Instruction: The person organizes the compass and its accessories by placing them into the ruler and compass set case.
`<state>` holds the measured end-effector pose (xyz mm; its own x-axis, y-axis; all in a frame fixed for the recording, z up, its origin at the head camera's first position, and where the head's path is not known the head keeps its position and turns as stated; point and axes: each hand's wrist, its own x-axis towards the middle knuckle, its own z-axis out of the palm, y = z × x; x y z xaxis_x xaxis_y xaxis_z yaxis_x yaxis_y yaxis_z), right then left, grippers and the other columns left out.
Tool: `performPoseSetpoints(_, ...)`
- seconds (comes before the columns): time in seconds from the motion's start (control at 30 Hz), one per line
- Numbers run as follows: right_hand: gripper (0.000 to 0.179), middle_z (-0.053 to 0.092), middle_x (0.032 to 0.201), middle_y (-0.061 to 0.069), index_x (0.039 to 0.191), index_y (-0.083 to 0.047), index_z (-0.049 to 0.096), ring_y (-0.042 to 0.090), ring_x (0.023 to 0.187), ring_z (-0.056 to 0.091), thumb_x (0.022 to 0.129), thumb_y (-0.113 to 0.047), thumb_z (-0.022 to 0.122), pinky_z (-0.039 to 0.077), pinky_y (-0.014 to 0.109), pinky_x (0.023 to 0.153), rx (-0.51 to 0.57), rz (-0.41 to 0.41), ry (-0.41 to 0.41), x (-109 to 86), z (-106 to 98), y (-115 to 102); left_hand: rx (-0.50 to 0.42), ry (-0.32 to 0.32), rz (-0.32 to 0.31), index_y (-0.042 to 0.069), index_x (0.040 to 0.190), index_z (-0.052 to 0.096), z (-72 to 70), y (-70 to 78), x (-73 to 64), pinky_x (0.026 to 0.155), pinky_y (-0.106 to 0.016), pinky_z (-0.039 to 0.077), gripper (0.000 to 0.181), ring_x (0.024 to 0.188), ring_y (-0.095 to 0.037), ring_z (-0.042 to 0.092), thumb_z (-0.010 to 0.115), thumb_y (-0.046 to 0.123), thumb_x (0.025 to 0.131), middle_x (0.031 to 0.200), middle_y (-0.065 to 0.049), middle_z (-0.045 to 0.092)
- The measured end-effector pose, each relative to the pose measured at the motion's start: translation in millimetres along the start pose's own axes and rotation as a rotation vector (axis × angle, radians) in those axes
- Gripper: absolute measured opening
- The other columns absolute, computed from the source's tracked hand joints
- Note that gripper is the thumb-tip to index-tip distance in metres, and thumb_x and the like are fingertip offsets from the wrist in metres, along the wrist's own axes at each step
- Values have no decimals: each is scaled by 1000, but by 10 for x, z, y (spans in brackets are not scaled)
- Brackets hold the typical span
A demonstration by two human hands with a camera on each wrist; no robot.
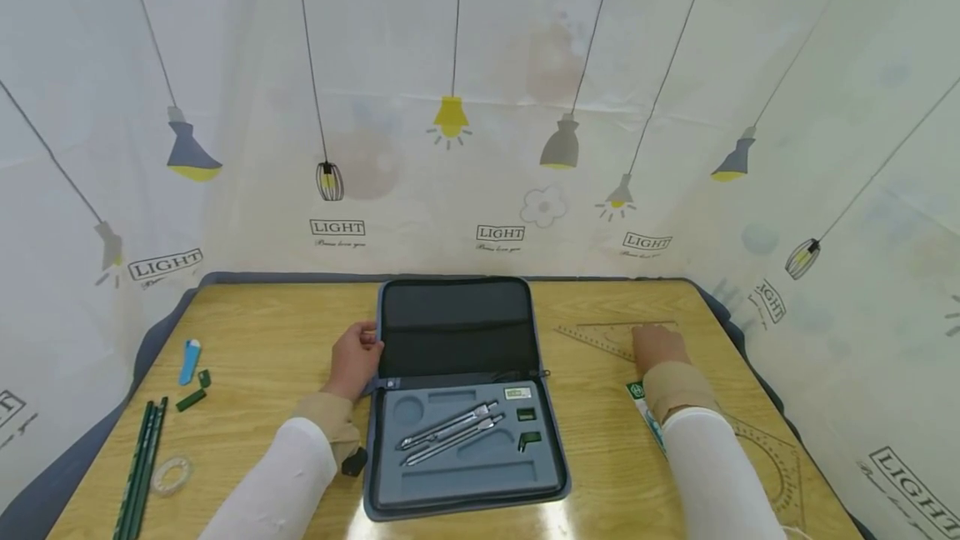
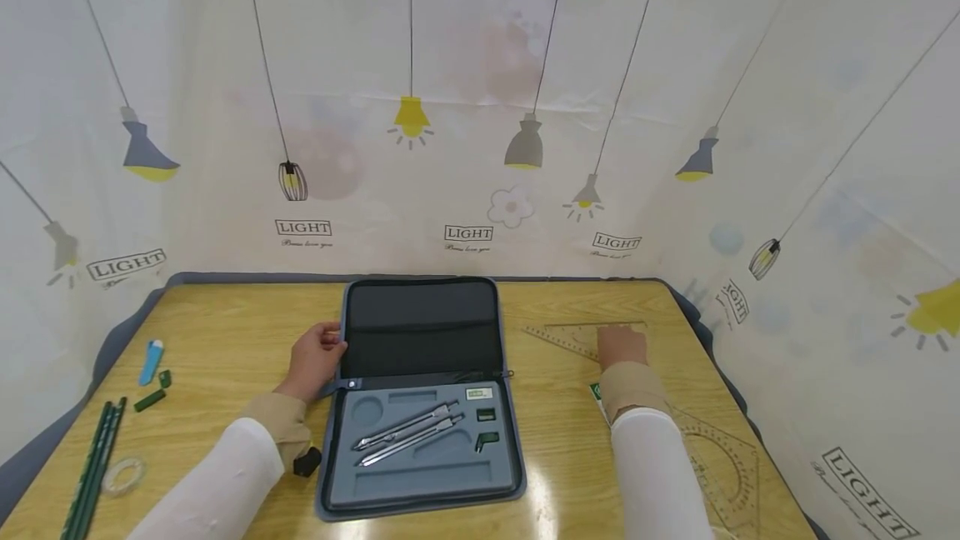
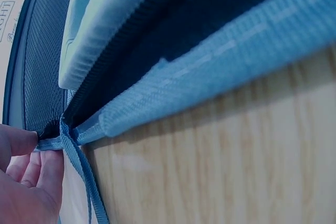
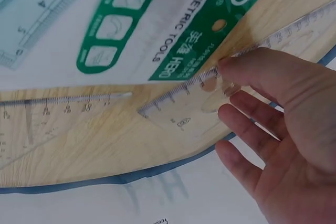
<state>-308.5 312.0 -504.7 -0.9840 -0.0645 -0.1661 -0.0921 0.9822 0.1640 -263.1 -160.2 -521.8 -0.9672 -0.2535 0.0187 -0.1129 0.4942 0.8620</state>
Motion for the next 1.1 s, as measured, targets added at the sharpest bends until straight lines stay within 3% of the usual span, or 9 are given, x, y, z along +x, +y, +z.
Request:
performPoseSetpoints(0.3, 14, 66, 98, 21, 100, -2, 65, 38, 90, 62, 90, -7, 56, 49, 52, 82, 3, -31, -35, -31, -147, 21, 2, 6, 10, -5, 121, 55, -13, 3, -12, 80, -42, 51, 33, 93, -31, 60, 59, 1, 88, 100, -22, 61)
performPoseSetpoints(0.6, 22, 65, 103, 20, 107, -4, 64, 39, 96, 60, 86, -9, 63, 48, 54, 83, 41, -10, -117, 37, -96, 121, 3, 7, 7, -5, 121, 55, -5, 8, -5, 81, -42, 51, 33, 93, -32, 60, 59, 2, 88, 100, -22, 60)
performPoseSetpoints(0.97, 16, 67, 93, 13, 97, -7, 67, 32, 85, 61, 81, -4, 67, 50, 51, 76, 57, -67, -103, 23, -103, 167, -3, 3, -10, -4, 121, 55, -7, -2, -2, 80, -40, 51, 33, 93, -31, 60, 58, 2, 88, 100, -21, 60)
performPoseSetpoints(1.1, 15, 66, 90, 14, 93, -4, 67, 29, 80, 61, 79, -7, 71, 51, 49, 72, 86, -32, -109, -53, -148, 169, -6, 2, -12, -4, 121, 56, 1, 0, 7, 80, -40, 51, 34, 94, -31, 60, 59, 2, 88, 101, -21, 61)
